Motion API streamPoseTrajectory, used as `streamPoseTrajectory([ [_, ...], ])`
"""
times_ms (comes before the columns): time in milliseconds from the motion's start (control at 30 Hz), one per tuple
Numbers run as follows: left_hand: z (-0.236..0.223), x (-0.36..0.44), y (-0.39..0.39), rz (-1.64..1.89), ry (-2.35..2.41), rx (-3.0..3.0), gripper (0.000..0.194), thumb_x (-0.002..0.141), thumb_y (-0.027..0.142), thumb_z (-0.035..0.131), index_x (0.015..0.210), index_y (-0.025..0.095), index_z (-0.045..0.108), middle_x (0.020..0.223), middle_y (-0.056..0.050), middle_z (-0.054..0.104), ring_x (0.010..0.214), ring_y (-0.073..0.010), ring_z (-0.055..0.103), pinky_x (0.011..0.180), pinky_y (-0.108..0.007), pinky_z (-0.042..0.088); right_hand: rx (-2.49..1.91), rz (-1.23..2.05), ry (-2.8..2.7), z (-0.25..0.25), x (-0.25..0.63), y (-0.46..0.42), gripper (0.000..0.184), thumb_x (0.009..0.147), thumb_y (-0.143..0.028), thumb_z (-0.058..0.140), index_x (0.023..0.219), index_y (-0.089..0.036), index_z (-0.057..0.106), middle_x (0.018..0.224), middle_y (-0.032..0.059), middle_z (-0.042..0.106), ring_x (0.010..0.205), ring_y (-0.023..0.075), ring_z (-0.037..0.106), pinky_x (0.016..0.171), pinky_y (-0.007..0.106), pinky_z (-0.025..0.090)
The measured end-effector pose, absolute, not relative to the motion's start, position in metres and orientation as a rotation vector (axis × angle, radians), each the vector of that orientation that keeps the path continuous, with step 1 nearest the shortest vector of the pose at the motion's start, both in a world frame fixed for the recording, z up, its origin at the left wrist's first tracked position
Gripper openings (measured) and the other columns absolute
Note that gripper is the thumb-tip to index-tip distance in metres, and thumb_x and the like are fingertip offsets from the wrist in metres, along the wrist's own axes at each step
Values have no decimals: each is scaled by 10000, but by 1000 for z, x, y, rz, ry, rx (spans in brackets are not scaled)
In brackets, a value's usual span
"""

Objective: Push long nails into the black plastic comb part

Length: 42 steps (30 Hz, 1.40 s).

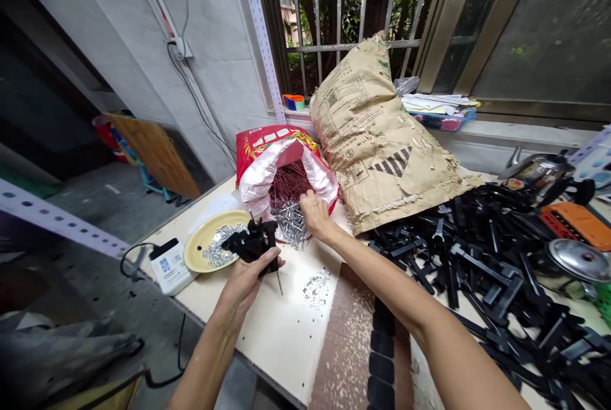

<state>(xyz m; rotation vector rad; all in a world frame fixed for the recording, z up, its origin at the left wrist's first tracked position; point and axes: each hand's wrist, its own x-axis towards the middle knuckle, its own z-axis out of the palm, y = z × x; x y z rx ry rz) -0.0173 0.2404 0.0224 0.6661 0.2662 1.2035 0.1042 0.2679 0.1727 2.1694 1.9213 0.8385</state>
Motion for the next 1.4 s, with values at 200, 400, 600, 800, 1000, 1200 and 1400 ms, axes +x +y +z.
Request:
streamPoseTrajectory([
  [200,18,-6,246,1202,321,785,384,564,298,797,821,117,576,681,4,571,597,-119,536,591,-253,451,1862,890,2872,232,75,206,153,924,-226,463,947,-149,593,932,56,604,851,136,564,781,253,426],
  [400,34,-5,239,1264,355,930,304,585,286,763,787,121,607,651,12,564,595,-114,491,562,-228,408,1609,327,3035,243,56,181,259,832,-89,504,1079,-165,483,804,-14,571,715,90,531,676,217,419],
  [600,50,-10,232,1332,404,1053,274,602,262,740,821,126,646,695,1,598,651,-132,505,609,-234,410,1521,255,2866,236,57,190,396,790,-85,545,1163,-182,452,729,-40,544,648,95,505,615,213,384],
  [800,43,-16,233,1310,326,922,336,607,324,764,838,119,631,729,-20,610,646,-136,532,643,-263,451,1755,401,2633,237,81,219,242,909,-263,496,1123,-149,495,1013,51,613,888,115,571,752,209,416],
  [1000,32,-16,238,1329,358,891,366,601,330,780,877,132,644,807,-36,640,693,-146,564,671,-263,467,1778,680,1941,188,126,263,197,876,-83,442,892,-99,637,950,130,629,853,207,601,702,281,413],
  [1200,35,-13,237,1357,389,921,377,601,323,773,903,126,663,860,-64,664,785,-184,584,716,-272,464,1612,725,1914,161,135,266,265,896,-62,370,987,-120,612,1016,140,594,932,225,563,792,344,393],
  [1400,38,-17,232,1393,409,985,350,623,333,746,897,131,669,902,-68,676,858,-204,589,792,-288,449,1541,816,1957,188,127,253,262,901,-60,371,1042,-157,570,1036,110,581,883,194,554,728,294,381],
])
